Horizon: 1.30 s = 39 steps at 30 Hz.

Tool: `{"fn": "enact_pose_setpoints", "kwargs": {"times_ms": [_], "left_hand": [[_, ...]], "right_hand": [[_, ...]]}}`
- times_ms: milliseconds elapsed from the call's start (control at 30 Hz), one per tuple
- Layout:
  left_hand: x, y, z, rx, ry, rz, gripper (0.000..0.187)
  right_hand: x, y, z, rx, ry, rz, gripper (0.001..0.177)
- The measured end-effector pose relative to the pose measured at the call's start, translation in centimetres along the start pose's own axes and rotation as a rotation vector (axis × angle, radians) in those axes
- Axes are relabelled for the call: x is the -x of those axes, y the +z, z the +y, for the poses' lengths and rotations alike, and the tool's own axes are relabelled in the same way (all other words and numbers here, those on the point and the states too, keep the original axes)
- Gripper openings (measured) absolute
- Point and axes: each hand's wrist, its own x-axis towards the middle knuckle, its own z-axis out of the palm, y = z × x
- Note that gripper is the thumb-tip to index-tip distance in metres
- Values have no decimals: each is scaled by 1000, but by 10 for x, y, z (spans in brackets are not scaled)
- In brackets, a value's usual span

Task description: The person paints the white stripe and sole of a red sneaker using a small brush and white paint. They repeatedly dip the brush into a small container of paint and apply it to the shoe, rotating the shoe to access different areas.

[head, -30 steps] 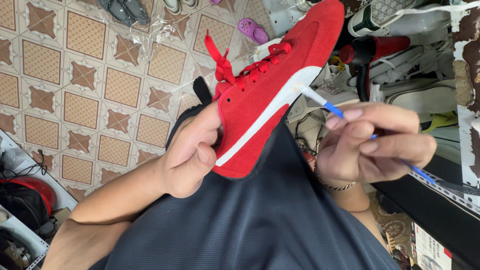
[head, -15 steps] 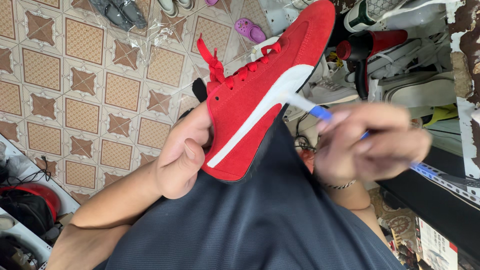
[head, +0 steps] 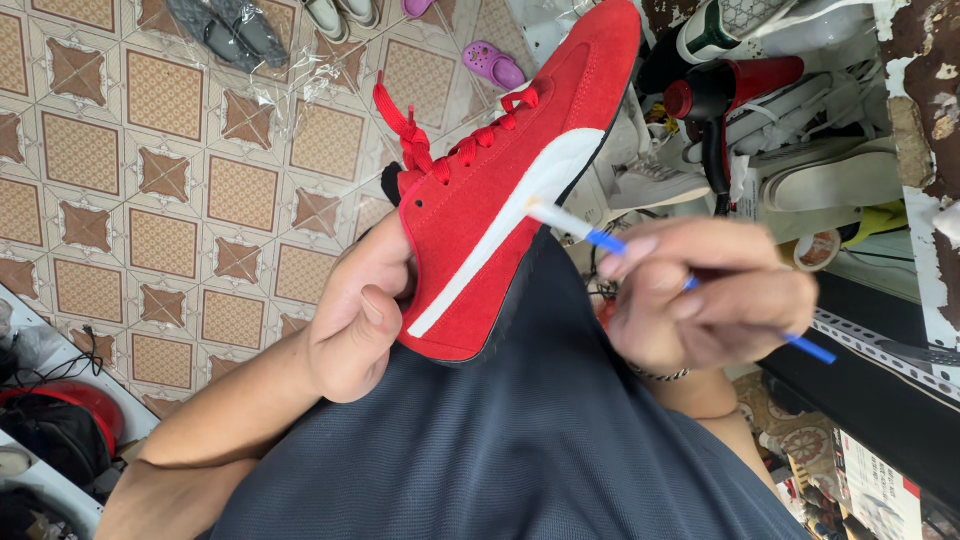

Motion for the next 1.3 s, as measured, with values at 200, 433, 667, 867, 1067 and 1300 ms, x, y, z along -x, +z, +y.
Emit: {"fn": "enact_pose_setpoints", "kwargs": {"times_ms": [200, 433, 667, 867, 1067, 1300], "left_hand": [[1, -2, -4, -23, 18, 9, 97], [0, -2, -4, -47, 29, 28, 96], [-1, -1, 2, 29, -40, 37, 101], [-2, -2, 4, 52, -54, 43, 101], [-3, -2, 5, 47, -57, 53, 101], [-4, -5, 6, 77, -93, 47, 103]], "right_hand": [[2, 2, 5, -31, 8, 67, 27], [11, 4, 9, -199, 205, 232, 28], [4, 6, 16, -220, 190, 270, 25], [6, 5, 18, -143, 173, 252, 28], [9, 5, 17, -145, 120, 215, 28], [7, 4, 13, -155, 159, 217, 28]]}}
